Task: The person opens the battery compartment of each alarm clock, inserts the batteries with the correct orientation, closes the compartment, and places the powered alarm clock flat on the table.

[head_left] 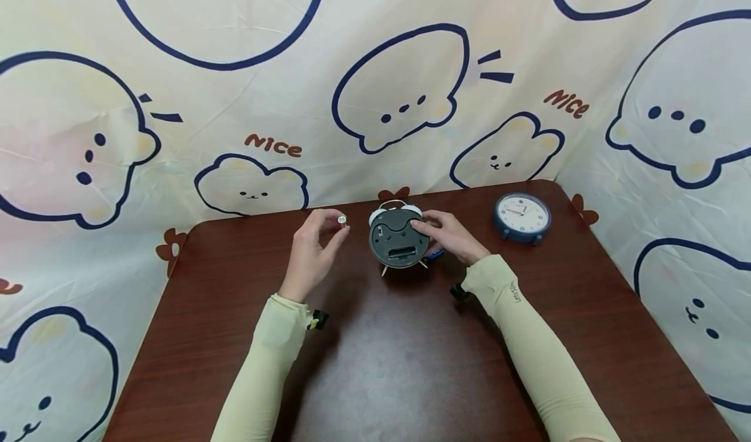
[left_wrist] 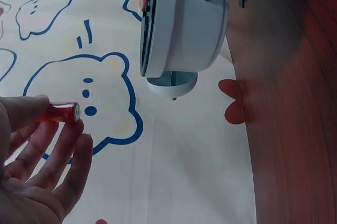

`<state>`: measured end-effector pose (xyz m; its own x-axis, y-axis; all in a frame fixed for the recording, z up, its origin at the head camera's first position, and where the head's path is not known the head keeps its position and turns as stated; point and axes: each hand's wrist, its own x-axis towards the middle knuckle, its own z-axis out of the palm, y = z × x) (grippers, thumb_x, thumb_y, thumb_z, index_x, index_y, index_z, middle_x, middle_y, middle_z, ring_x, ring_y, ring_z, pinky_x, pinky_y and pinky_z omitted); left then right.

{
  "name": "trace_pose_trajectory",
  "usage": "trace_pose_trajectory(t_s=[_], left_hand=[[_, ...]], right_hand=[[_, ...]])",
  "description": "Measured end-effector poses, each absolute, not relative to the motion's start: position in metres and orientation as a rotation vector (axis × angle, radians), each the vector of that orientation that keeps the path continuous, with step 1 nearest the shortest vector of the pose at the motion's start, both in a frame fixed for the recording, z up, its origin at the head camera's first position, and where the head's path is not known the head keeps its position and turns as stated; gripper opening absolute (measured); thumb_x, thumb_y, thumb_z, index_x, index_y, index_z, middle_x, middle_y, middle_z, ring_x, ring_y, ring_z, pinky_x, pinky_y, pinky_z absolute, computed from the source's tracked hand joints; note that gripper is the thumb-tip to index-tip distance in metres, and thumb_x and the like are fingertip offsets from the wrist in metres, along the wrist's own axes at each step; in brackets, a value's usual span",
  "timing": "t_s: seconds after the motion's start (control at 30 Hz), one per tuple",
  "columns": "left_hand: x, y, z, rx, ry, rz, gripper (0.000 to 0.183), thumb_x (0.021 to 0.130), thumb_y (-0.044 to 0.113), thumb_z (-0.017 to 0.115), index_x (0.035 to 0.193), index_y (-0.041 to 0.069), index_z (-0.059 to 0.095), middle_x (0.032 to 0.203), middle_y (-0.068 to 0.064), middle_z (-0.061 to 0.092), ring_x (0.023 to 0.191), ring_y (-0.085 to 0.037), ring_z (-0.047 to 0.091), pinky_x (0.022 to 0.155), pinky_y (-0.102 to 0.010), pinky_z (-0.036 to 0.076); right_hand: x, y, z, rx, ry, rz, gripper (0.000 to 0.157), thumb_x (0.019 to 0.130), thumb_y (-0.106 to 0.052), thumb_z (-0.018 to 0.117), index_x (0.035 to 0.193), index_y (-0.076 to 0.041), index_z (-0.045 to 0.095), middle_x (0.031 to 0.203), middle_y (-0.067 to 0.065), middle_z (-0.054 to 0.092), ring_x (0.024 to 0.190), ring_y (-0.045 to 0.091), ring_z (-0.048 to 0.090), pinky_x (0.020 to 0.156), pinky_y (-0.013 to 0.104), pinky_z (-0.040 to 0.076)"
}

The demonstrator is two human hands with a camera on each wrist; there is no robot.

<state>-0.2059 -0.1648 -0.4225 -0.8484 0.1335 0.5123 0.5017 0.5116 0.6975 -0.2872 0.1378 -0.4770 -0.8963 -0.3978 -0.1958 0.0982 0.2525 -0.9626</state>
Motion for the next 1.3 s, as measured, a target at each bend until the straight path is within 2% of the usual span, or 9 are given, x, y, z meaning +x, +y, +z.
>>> trace_pose_trajectory(t_s=[0.1, 0.3, 0.37, 0.6, 0.8, 1.07, 1.2, 1.3], left_hand=[[-0.205, -0.165, -0.423, -0.51, -2.365, -1.29, 0.024, 0.097, 0.007, 0.072, 0.118, 0.004, 0.062, 0.108, -0.009, 0.066, 0.099, -0.022, 0.072, 0.087, -0.038, 0.061], [-0.206, -0.168, -0.425, -0.475, -2.333, -1.446, 0.023, 0.097, 0.012, 0.074, 0.112, 0.004, 0.059, 0.106, -0.008, 0.071, 0.099, -0.02, 0.074, 0.083, -0.02, 0.058], [-0.207, -0.171, -0.426, -0.448, -2.301, -1.581, 0.023, 0.097, 0.013, 0.074, 0.112, 0.004, 0.059, 0.106, -0.008, 0.072, 0.1, -0.021, 0.074, 0.085, -0.018, 0.057], [-0.213, -0.183, -0.435, -0.3, -1.922, -2.276, 0.025, 0.101, 0.009, 0.068, 0.123, 0.001, 0.058, 0.106, -0.003, 0.071, 0.099, -0.015, 0.071, 0.092, -0.026, 0.057], [-0.214, -0.187, -0.441, -0.286, -1.575, -2.645, 0.011, 0.105, 0.007, 0.059, 0.115, 0.004, 0.062, 0.109, -0.005, 0.071, 0.102, -0.016, 0.071, 0.098, -0.029, 0.056], [-0.212, -0.186, -0.442, -0.262, -1.52, -2.739, 0.006, 0.106, 0.011, 0.057, 0.107, 0.011, 0.063, 0.114, -0.006, 0.073, 0.101, -0.016, 0.071, 0.101, -0.029, 0.055], [-0.211, -0.185, -0.444, -0.299, -1.573, -2.69, 0.006, 0.105, 0.01, 0.06, 0.11, 0.01, 0.062, 0.116, -0.006, 0.072, 0.105, -0.017, 0.071, 0.101, -0.029, 0.054], [-0.21, -0.181, -0.445, -0.316, -1.714, -2.554, 0.013, 0.102, 0.008, 0.065, 0.115, 0.005, 0.061, 0.116, -0.006, 0.071, 0.106, -0.018, 0.071, 0.099, -0.028, 0.055]], right_hand=[[-0.286, 0.139, -0.476, -0.27, 2.122, -1.684, 0.06, 0.103, -0.041, 0.063, 0.147, -0.004, 0.049, 0.13, 0.024, 0.062, 0.093, 0.022, 0.072, 0.077, 0.041, 0.064], [-0.286, 0.138, -0.475, -0.283, 2.119, -1.687, 0.059, 0.103, -0.041, 0.063, 0.147, -0.003, 0.05, 0.13, 0.025, 0.063, 0.094, 0.021, 0.073, 0.078, 0.041, 0.064], [-0.286, 0.138, -0.475, -0.286, 2.122, -1.683, 0.06, 0.103, -0.041, 0.063, 0.147, -0.003, 0.049, 0.129, 0.025, 0.063, 0.092, 0.021, 0.073, 0.078, 0.041, 0.064], [-0.286, 0.137, -0.475, -0.283, 2.124, -1.645, 0.061, 0.103, -0.042, 0.064, 0.148, -0.004, 0.048, 0.129, 0.024, 0.062, 0.089, 0.023, 0.073, 0.079, 0.04, 0.063], [-0.284, 0.136, -0.474, -0.284, 2.113, -1.658, 0.059, 0.103, -0.042, 0.064, 0.147, -0.005, 0.05, 0.129, 0.023, 0.063, 0.092, 0.024, 0.073, 0.079, 0.042, 0.063], [-0.285, 0.135, -0.475, -0.3, 2.074, -1.707, 0.059, 0.103, -0.041, 0.064, 0.147, -0.005, 0.05, 0.128, 0.024, 0.063, 0.094, 0.025, 0.074, 0.078, 0.043, 0.063], [-0.284, 0.133, -0.474, -0.298, 2.071, -1.705, 0.061, 0.103, -0.041, 0.064, 0.149, -0.004, 0.049, 0.13, 0.024, 0.062, 0.094, 0.025, 0.074, 0.078, 0.043, 0.063], [-0.283, 0.133, -0.473, -0.293, 2.072, -1.702, 0.061, 0.103, -0.04, 0.064, 0.149, -0.004, 0.048, 0.131, 0.024, 0.062, 0.094, 0.025, 0.074, 0.079, 0.043, 0.063]])
